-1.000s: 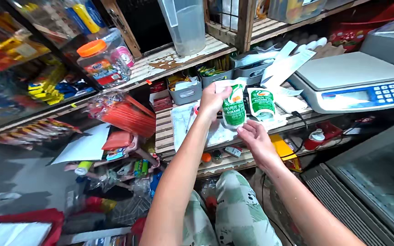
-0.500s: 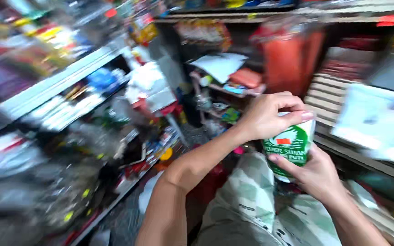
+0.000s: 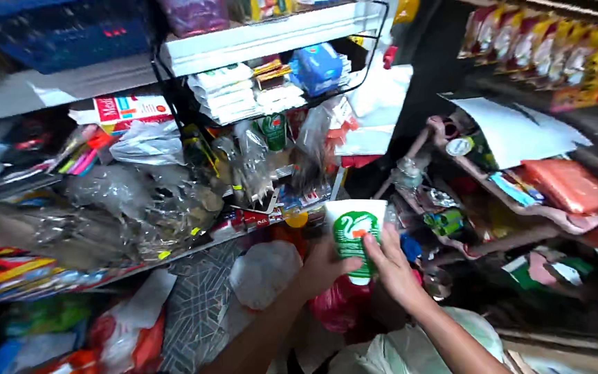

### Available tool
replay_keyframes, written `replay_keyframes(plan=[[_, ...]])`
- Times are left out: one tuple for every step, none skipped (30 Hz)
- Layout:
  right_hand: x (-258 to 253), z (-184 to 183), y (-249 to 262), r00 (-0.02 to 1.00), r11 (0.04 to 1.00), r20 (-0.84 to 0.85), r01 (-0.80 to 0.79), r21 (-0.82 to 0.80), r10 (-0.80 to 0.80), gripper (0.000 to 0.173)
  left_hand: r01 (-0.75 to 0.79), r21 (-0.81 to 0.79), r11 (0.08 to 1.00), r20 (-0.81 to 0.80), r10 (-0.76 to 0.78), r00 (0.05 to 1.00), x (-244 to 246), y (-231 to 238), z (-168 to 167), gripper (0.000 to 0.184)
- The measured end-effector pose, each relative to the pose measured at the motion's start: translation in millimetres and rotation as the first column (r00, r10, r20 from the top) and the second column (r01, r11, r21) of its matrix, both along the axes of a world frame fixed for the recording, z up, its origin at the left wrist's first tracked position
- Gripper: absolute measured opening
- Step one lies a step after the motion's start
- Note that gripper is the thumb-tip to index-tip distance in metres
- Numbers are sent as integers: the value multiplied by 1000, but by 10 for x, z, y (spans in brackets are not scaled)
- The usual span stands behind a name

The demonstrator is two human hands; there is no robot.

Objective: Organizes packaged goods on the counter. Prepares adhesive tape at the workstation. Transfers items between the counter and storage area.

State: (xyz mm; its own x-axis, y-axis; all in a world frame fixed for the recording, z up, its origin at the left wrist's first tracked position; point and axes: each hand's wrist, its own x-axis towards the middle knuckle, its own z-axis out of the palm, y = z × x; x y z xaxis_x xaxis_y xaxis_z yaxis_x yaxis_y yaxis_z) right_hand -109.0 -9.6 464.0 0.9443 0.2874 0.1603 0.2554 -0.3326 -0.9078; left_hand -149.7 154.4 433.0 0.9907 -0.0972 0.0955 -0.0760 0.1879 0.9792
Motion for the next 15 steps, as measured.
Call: replay_keyframes(plan=[[130, 43, 119, 996, 997, 50, -68, -40, 70, 64, -153, 0, 988, 52, 153, 987, -17, 89, -65, 54], [257, 89, 239, 986, 989, 87, -140, -47, 143, 65, -328, 36, 944, 103, 323, 941, -16, 166, -125, 51], [375, 141, 369, 970, 975, 104, -219, -24, 221, 64, -508, 68, 859, 171, 491, 854, 12, 233, -195, 48], [487, 187, 515, 948, 951, 100, -307, 25, 303, 64, -663, 73, 745, 242, 632, 736, 64, 300, -247, 45], [599, 209, 680, 922, 919, 86, -384, 93, 377, 66, -772, 42, 634, 288, 733, 617, 130, 359, -257, 43], [715, 212, 860, 897, 880, 63, -442, 172, 438, 70, -841, -12, 541, 312, 801, 511, 207, 409, -230, 44], [831, 205, 1046, 875, 844, 21, -474, 252, 484, 74, -880, -79, 468, 332, 845, 419, 293, 457, -195, 45], [936, 214, 1224, 862, 823, -50, -463, 328, 504, 73, -894, -152, 422, 367, 864, 346, 387, 506, -167, 46], [1040, 243, 1375, 852, 819, -129, -431, 378, 507, 68, -889, -214, 405, 414, 862, 293, 487, 550, -145, 46], [1148, 260, 1487, 845, 822, -197, -387, 417, 498, 66, -887, -233, 399, 460, 848, 261, 585, 569, -97, 42], [1248, 251, 1558, 836, 830, -274, -322, 456, 475, 63, -897, -211, 387, 499, 832, 242, 687, 560, -30, 38], [1317, 230, 1605, 840, 850, -355, -209, 484, 409, 60, -888, -191, 418, 539, 801, 261, 798, 556, 37, 33], [1358, 210, 1644, 846, 861, -428, -67, 504, 317, 55, -852, -182, 490, 571, 758, 314, 929, 569, 101, 31], [1397, 187, 1657, 842, 851, -474, 33, 524, 259, 51, -823, -159, 546, 596, 717, 361, 1085, 583, 160, 33], [1424, 174, 1654, 838, 835, -499, 101, 540, 221, 49, -806, -121, 580, 598, 690, 407, 1245, 594, 192, 35]])
